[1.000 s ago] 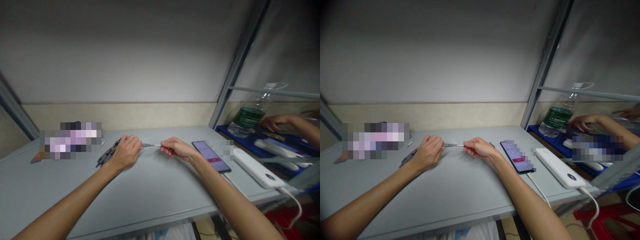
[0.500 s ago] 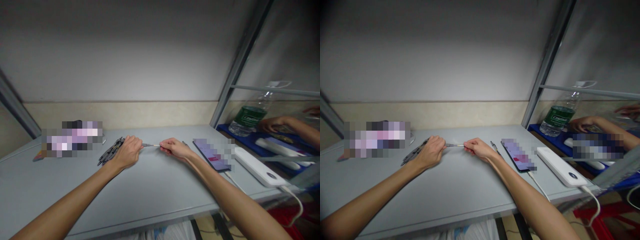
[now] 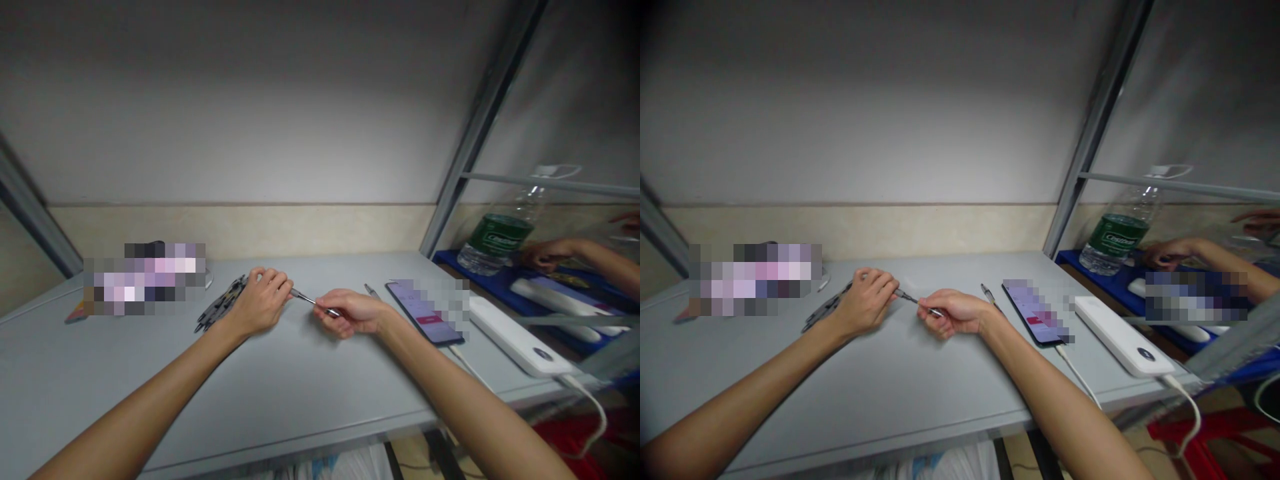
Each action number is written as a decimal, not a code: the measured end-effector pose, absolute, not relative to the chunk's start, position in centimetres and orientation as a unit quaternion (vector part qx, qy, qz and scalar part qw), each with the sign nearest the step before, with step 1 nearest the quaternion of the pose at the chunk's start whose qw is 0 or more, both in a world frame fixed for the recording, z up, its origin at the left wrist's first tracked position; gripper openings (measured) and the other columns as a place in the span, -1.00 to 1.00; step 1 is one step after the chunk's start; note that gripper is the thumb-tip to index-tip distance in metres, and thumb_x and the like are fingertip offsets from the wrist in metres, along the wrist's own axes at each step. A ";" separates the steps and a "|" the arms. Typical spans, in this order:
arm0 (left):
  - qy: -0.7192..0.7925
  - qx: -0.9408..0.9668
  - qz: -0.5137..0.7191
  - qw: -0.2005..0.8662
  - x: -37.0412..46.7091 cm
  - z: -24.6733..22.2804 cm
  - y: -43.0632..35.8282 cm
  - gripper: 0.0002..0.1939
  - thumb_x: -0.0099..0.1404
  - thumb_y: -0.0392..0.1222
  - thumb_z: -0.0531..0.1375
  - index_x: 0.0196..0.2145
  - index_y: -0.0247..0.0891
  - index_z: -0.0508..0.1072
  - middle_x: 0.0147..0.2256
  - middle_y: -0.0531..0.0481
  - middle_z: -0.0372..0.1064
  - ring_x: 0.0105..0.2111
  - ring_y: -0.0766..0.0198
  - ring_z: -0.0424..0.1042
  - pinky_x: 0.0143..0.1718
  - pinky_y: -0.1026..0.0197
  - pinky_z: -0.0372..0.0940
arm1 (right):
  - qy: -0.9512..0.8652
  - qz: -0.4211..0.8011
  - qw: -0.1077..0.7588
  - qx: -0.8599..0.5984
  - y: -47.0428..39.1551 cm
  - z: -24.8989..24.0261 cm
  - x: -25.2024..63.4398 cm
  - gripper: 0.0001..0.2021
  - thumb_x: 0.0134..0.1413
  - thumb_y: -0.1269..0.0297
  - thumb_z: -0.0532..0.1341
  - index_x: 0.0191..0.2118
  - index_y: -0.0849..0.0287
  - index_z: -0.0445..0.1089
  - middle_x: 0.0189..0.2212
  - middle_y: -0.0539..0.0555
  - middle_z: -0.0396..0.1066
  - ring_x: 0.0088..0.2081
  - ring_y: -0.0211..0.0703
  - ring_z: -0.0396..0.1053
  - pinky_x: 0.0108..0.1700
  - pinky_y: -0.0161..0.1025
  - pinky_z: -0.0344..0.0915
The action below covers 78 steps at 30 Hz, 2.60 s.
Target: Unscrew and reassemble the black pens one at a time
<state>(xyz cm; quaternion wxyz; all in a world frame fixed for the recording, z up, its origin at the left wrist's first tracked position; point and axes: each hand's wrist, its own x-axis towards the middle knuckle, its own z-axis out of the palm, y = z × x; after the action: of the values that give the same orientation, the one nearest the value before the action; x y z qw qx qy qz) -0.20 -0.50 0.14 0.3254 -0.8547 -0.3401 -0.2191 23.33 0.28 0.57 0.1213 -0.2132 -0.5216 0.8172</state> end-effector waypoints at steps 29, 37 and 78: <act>-0.442 -0.840 -0.177 0.259 0.8 -1.3 1.1 -0.85 0.03 -0.36 0.07 -0.56 -0.28 0.43 -0.59 -0.13 0.39 -0.50 0.14 0.37 -0.40 0.14 0.12 | -0.884 0.094 0.212 -0.407 -1.9 -0.8 19.5 -0.70 0.27 0.16 -0.06 -0.34 0.19 0.29 -0.57 0.06 0.28 -0.53 -0.24 0.17 -0.43 -0.29 -0.06; -0.500 -0.840 -0.187 0.097 1.7 -1.2 0.0 -0.74 0.27 -0.07 0.01 -0.34 -0.25 0.41 -0.51 -0.09 0.39 -0.49 0.13 0.40 -0.45 0.20 0.16 | -0.889 0.007 0.231 -0.396 -0.1 0.0 21.5 -0.72 0.24 0.13 0.00 -0.23 0.14 0.39 -0.36 0.14 0.43 -0.28 -0.12 0.31 -0.32 -0.29 0.04; -0.399 -0.576 -0.557 -0.445 0.6 -0.9 1.1 -0.70 0.04 -0.06 0.31 -0.35 -0.34 0.45 -0.49 -0.01 0.43 -0.47 0.32 0.43 -0.31 0.23 0.36 | -0.684 0.442 0.356 -0.458 2.1 1.2 24.0 -0.50 0.11 -0.12 0.01 -0.44 0.28 0.37 -0.60 0.03 0.26 -0.62 -0.33 0.18 -0.65 -0.38 0.07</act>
<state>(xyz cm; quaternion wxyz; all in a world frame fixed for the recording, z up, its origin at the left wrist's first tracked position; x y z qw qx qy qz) 0.55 1.11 -0.93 -0.4452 -0.5764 -0.3990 -0.5570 24.00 2.10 1.22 0.3560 -0.4584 -0.6842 0.4416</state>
